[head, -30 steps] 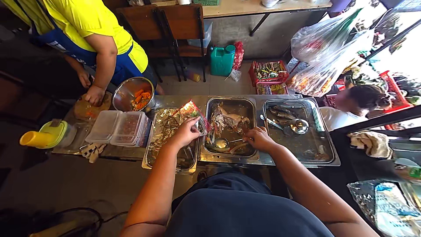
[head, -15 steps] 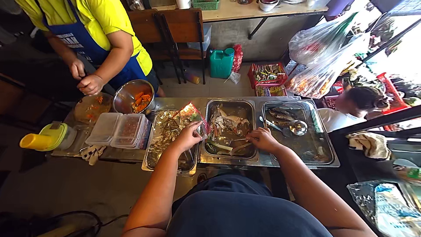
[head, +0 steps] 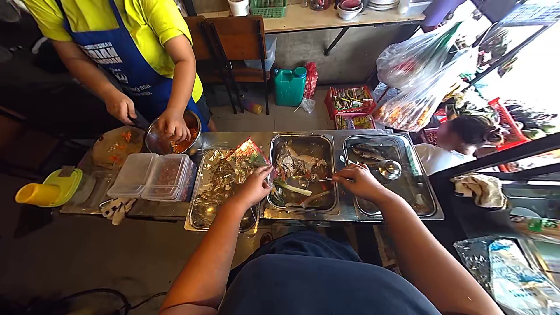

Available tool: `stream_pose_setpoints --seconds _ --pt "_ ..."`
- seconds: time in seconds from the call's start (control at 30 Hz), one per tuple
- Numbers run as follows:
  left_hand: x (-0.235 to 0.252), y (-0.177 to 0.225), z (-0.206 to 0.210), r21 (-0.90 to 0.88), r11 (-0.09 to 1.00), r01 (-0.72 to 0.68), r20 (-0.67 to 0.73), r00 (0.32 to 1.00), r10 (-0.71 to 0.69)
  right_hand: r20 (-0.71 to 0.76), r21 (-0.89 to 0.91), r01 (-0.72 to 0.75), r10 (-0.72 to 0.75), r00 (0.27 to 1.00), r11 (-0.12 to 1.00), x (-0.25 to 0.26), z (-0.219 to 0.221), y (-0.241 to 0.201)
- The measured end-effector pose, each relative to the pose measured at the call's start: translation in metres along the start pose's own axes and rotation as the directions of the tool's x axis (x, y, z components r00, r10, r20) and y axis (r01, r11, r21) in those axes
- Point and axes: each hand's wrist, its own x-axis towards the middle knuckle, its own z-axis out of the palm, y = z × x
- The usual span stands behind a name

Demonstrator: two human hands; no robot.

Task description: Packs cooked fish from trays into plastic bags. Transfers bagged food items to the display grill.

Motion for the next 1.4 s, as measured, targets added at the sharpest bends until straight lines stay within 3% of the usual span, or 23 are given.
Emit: stream_pose_setpoints --seconds 0.43,0.7,0.8,0.9,1.03,1.2,1.4 --pt "0.006 0.002 -0.015 0.006 1.0 0.006 0.002 1.0 -0.006 0.001 -0.206 0.072 -0.073 0.997 0.976 0.052 0.002 -0.094" --pt "0.0 -0.018 -0.047 -0.193 0.981 -0.019 -0.035 0.999 0.012 0.064 -0.601 0.217 -0.224 0.973 0.769 0.101 0.013 -0.181" --pt "-0.005 -0.026 -0.058 -0.306 0.952 -0.01 -0.035 0.999 -0.001 -0.015 -0.62 0.212 -0.281 0.96 0.756 0.082 -0.005 -0.205" --pt "-0.014 -0.021 -0.062 -0.36 0.932 0.032 -0.063 0.996 -0.059 -0.171 -0.575 0.2 -0.355 0.919 0.794 0.047 -0.03 -0.199" --pt "-0.013 -0.029 -0.058 -0.484 0.875 0.023 -0.11 0.99 -0.087 -0.274 -0.471 0.004 -0.151 0.95 0.882 0.018 -0.039 -0.158" --pt "-0.002 -0.036 -0.042 -0.519 0.854 -0.026 -0.06 0.998 -0.006 -0.128 -0.371 -0.28 0.249 0.96 0.885 0.013 0.016 -0.084" --pt "-0.001 -0.033 -0.037 -0.519 0.855 0.015 -0.1 0.992 -0.078 -0.126 -0.345 -0.391 0.371 0.92 0.853 0.005 0.057 -0.056"
